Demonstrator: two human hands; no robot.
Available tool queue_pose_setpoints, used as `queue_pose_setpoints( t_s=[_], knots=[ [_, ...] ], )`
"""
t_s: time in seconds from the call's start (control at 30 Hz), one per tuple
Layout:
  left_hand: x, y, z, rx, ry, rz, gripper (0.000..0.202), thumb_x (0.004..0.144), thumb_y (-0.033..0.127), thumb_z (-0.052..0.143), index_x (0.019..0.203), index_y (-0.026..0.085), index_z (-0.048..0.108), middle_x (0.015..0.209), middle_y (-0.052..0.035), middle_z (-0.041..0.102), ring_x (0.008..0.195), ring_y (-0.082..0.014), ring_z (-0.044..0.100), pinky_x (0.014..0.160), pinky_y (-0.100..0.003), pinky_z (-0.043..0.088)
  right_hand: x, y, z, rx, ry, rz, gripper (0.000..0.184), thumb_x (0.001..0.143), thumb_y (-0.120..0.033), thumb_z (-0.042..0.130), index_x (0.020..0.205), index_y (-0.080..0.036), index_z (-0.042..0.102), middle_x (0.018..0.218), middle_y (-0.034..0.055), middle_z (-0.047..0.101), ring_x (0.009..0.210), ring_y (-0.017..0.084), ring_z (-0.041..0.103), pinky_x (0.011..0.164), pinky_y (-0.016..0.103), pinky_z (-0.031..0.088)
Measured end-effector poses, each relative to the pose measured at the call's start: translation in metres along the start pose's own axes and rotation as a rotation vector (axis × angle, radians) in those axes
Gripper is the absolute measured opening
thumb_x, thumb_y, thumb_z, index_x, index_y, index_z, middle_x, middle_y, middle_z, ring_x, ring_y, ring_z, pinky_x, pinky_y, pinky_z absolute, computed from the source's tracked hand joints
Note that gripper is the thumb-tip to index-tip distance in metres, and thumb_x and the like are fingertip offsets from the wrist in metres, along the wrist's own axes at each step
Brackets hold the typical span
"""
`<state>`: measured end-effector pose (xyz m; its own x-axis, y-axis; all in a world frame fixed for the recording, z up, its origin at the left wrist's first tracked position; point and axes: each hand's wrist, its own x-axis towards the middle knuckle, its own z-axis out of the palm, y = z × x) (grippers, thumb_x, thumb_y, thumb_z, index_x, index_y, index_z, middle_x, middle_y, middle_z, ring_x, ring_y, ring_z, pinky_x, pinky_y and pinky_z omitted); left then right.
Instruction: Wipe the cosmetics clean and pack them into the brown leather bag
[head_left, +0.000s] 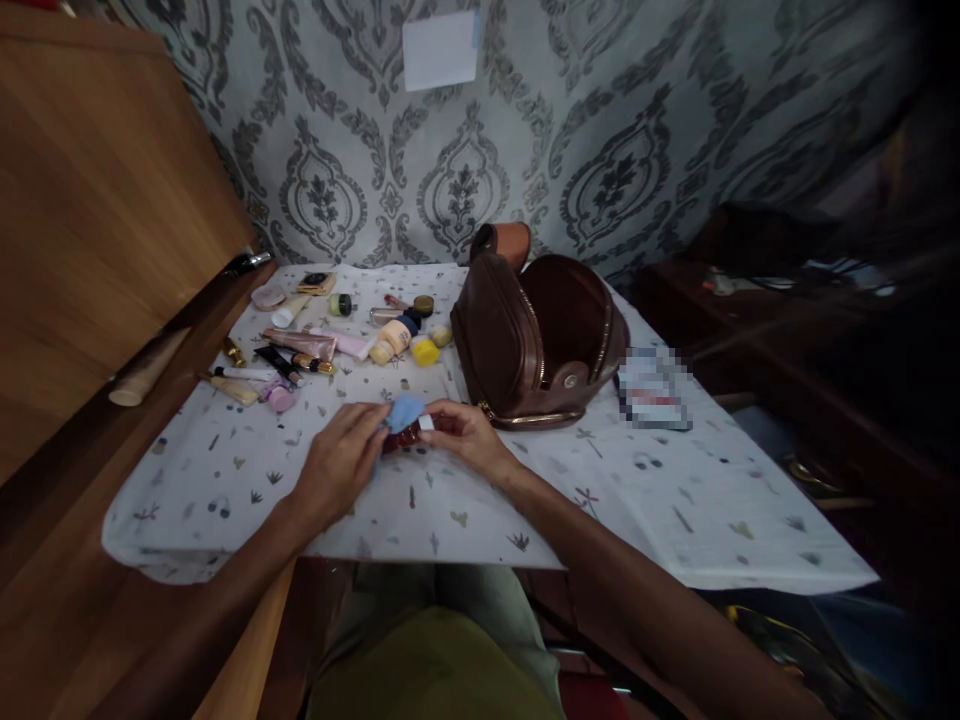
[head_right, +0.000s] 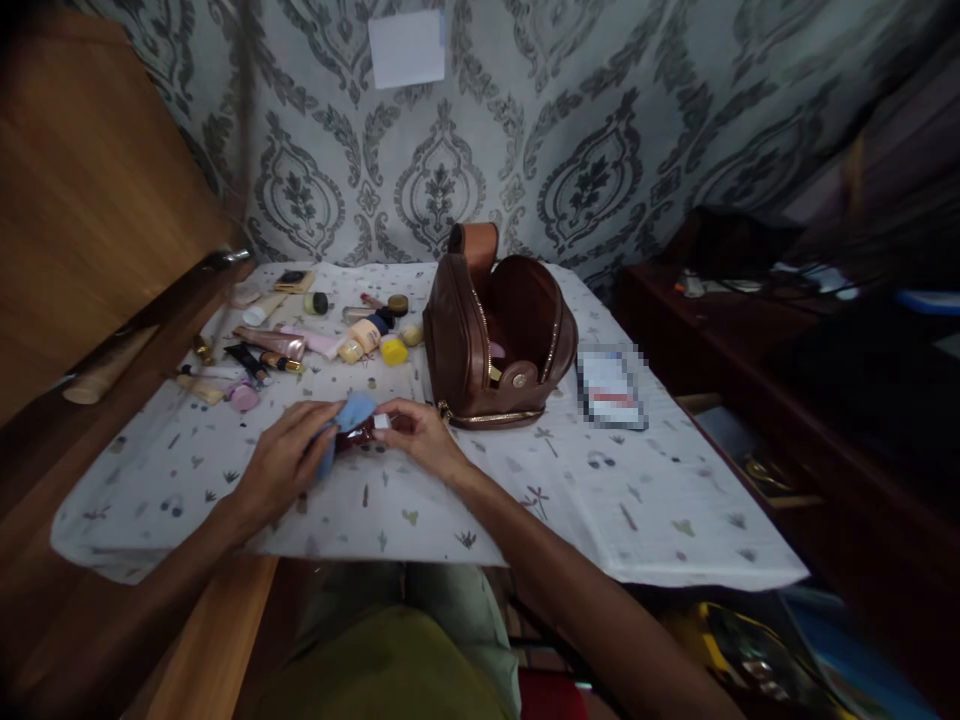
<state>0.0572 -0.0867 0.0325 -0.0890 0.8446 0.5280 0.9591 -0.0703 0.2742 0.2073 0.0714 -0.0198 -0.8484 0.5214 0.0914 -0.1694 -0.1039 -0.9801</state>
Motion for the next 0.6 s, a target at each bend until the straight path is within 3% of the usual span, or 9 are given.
queue_pose_setpoints(
  t_s=[0.17,0.33,0.6],
  knots=[
    [0.0,0.02,0.021,0.255,-0.041,0.15,0.031,0.099,0.021,0.044,0.125,0.011,0.058,0.111,-0.0135,0.07,0.101,-0.0269,0.063,0.085,-0.042,0.053,0.0,0.002,-0.002,0.023,-0.012,-0.016,0.039,0.06,-0.033,0.09,0.089,-0.019,0.068,0.083,-0.0008,0.07,0.077,0.014,0.065,0.078,0.028,0.052],
    [-0.02,0.006,0.013,0.272,-0.014,0.128,0.031,0.098,0.019,0.047,0.126,0.01,0.056,0.113,-0.0149,0.069,0.102,-0.027,0.063,0.086,-0.042,0.056,-0.001,0.007,-0.003,0.042,-0.026,0.032,0.042,0.064,-0.037,0.087,0.096,-0.019,0.069,0.087,0.0014,0.072,0.078,0.014,0.067,0.08,0.03,0.053],
    [-0.05,-0.005,0.005,0.195,0.034,0.072,0.04,0.098,0.017,0.048,0.137,0.017,0.049,0.12,-0.0154,0.065,0.11,-0.0266,0.063,0.09,-0.041,0.059,-0.002,0.0,-0.002,0.006,-0.012,0.133,0.045,0.067,-0.044,0.084,0.099,-0.018,0.068,0.073,-0.0014,0.069,0.063,0.012,0.064,0.059,0.024,0.049]
  ],
)
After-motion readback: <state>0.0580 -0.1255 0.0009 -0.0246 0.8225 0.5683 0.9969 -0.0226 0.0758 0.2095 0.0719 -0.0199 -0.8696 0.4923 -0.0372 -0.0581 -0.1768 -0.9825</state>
